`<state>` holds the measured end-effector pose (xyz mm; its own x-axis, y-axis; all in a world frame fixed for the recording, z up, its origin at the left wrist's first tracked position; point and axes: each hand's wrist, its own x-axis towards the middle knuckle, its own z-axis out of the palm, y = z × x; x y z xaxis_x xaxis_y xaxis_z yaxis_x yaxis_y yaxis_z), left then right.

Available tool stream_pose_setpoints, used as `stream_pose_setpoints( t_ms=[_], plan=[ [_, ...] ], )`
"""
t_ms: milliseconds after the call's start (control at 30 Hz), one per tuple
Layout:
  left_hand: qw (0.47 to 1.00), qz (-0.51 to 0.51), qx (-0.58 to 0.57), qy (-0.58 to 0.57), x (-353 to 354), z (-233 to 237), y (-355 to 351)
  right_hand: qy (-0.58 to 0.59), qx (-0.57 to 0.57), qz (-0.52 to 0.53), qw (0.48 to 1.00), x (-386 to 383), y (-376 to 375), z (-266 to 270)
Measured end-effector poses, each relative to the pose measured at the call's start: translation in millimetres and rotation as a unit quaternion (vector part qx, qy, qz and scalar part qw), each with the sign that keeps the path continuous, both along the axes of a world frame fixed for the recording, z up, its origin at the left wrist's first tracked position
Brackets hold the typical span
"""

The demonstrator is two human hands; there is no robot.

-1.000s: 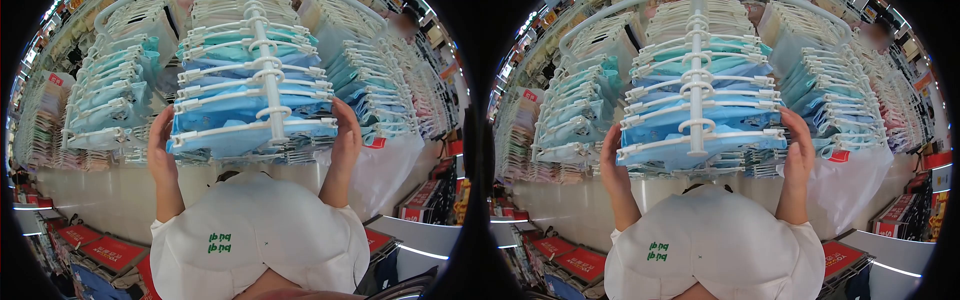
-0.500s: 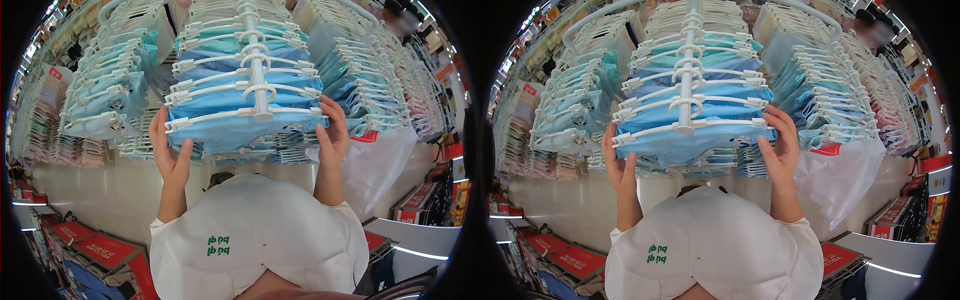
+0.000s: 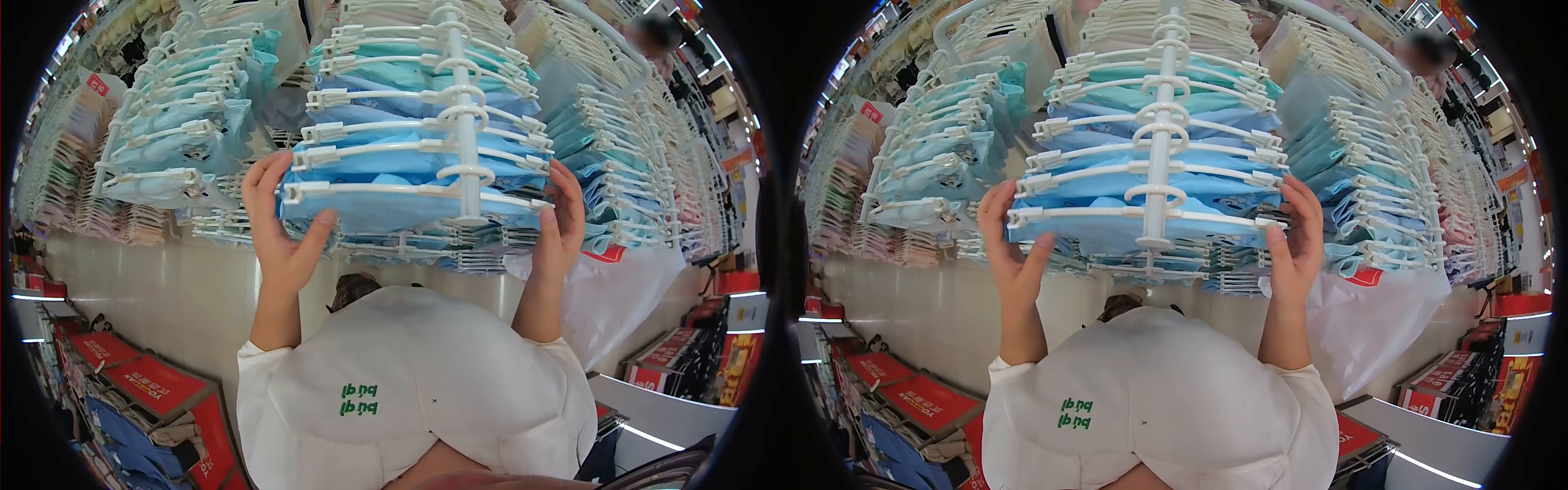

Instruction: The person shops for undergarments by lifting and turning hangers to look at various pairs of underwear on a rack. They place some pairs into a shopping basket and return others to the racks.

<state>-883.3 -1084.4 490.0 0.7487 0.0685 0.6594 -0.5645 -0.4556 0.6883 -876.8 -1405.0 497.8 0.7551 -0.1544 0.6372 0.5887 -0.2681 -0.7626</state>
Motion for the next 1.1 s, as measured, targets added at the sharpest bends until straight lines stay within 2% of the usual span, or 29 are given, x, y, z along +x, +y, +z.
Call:
stream_pose_setpoints(
  t_ms=[33,100,167,233,300,400,467,567,833,933,1000,1100],
  plan=[
    [1.000,0.000,-0.001,0.003,2,0,0,0.010,-0.004,-0.008,1.000,2,0,0],
    [0.985,-0.090,-0.145,0.024,5,-1,-2,0.005,-0.003,-0.008,1.000,8,-2,-1],
    [0.980,-0.118,-0.157,0.028,9,3,-2,0.000,-0.003,-0.009,1.000,12,-4,-4],
    [0.974,-0.147,-0.169,0.028,14,6,-1,0.004,0.068,0.013,0.998,16,-6,-7],
    [0.953,-0.209,-0.210,0.053,20,7,0,0.003,0.073,0.022,0.997,21,-9,-9],
    [0.943,-0.251,-0.212,0.047,33,8,1,0.026,0.088,0.028,0.995,24,-11,-6],
    [0.943,-0.265,-0.195,0.047,41,5,2,0.044,0.074,0.064,0.994,28,-15,-4],
    [0.945,-0.274,-0.172,0.054,48,8,-1,0.065,0.042,0.060,0.995,31,-13,2],
    [0.935,-0.297,-0.174,0.088,57,5,4,0.057,0.067,0.102,0.991,23,-15,-3],
    [0.953,-0.280,-0.111,0.034,60,4,7,0.045,0.053,0.097,0.993,19,-19,-4],
    [0.946,-0.272,-0.175,0.009,53,4,6,0.032,0.039,0.088,0.995,14,-21,-4],
    [0.942,-0.259,-0.212,0.024,40,-1,12,0.025,0.010,0.056,0.998,0,-19,-7]
  ],
)
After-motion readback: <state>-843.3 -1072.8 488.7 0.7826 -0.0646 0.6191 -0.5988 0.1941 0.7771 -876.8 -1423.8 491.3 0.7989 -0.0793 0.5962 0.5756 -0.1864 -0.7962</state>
